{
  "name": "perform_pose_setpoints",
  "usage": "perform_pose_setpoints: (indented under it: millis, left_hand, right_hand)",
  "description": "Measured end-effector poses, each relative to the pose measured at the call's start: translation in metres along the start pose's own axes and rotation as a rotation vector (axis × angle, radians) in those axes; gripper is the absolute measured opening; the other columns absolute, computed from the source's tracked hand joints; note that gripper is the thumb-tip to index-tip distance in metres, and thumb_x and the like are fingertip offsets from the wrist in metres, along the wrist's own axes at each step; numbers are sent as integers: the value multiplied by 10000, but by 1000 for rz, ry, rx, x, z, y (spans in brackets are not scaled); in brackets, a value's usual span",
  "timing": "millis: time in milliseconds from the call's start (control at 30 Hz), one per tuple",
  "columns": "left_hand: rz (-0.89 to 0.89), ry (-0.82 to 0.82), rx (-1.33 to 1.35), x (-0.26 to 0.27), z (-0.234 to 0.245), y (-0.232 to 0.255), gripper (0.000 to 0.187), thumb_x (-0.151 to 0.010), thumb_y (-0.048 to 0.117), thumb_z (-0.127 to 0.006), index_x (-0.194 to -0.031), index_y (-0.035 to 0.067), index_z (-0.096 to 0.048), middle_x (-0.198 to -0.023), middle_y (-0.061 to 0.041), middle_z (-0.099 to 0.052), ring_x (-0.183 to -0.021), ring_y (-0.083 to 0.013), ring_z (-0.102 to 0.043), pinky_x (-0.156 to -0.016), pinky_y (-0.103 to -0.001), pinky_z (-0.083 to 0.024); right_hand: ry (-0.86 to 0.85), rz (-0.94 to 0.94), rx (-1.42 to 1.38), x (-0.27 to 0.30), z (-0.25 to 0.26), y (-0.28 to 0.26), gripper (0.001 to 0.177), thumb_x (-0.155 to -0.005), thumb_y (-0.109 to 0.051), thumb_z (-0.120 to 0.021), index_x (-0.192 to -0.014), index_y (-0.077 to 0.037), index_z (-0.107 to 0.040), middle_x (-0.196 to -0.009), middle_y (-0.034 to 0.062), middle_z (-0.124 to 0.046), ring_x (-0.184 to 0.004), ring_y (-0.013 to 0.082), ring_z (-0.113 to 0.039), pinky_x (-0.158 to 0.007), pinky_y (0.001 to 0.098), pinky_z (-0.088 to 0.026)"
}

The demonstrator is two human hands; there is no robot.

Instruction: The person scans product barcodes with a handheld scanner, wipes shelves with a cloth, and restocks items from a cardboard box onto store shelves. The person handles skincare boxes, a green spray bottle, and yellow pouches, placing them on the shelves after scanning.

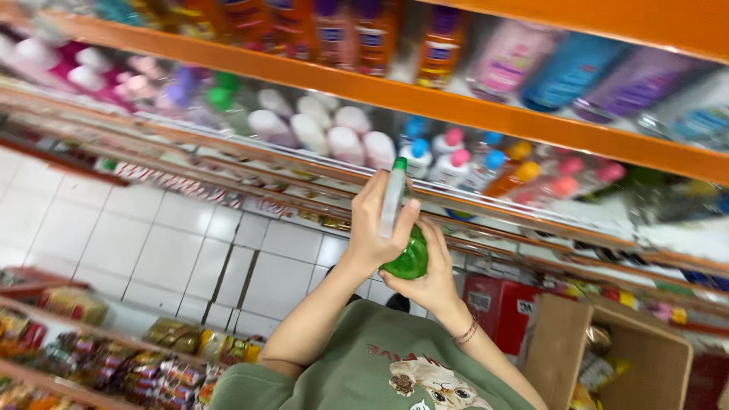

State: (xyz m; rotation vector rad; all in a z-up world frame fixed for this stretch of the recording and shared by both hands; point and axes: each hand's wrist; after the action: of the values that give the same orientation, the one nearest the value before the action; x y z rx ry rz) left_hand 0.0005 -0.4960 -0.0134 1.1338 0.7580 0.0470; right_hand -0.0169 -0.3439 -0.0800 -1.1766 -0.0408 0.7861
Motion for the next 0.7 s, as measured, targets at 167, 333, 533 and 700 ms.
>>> perform_pose_setpoints:
  millis: [167, 333, 533, 700]
  left_hand:
    - [38, 148, -85, -6, 68, -13, 213, -943, 155, -638, -1057, -24, -625, -906, -166, -606, -818, -359, -638, -746, -406, -519]
    - [48, 276, -168, -11, 126, -27, 220, -941, 167, -641, -1043, -27, -622, -884, -165, -617, -804, -353, -636, -741, -396, -514]
    - [184, 423, -229, -11, 191, -41, 205, -939, 175, -619, -1007, -18, -630, -831, -140, -626, -725, -289, -631, -691, -371, -501]
    - [212, 489, -258, -13, 237, -53, 176, -954, 172, -595, -969, -2, -616, -807, -123, -622, -709, -267, -630, -684, -365, -500]
  right_hand:
    - [-143, 57, -63, -36, -54, -18, 932, -605, -206, -917, -1409, 0, -491, -1377, 204, -550, -1266, 374, -594, -1063, 437, -505]
    - [-259, 124, -121, -69, -106, -32, 956, -599, -220, -919, -1418, 3, -478, -1391, 205, -539, -1274, 365, -596, -1072, 434, -500]
    - [-360, 232, -180, -98, -168, -48, 956, -605, -230, -931, -1411, 11, -476, -1393, 224, -535, -1286, 382, -578, -1079, 447, -483]
    - [-424, 275, -206, -117, -211, -60, 941, -619, -238, -920, -1413, 9, -479, -1406, 228, -534, -1300, 384, -575, -1082, 442, -493]
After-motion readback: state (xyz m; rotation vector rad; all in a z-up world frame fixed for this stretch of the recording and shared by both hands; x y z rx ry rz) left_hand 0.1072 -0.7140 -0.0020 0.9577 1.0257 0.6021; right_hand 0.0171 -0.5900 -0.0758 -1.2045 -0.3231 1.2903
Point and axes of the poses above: each hand's wrist, its own x-axis away from the middle knuckle, its own z-axis out of the back of the hand, y = z × x
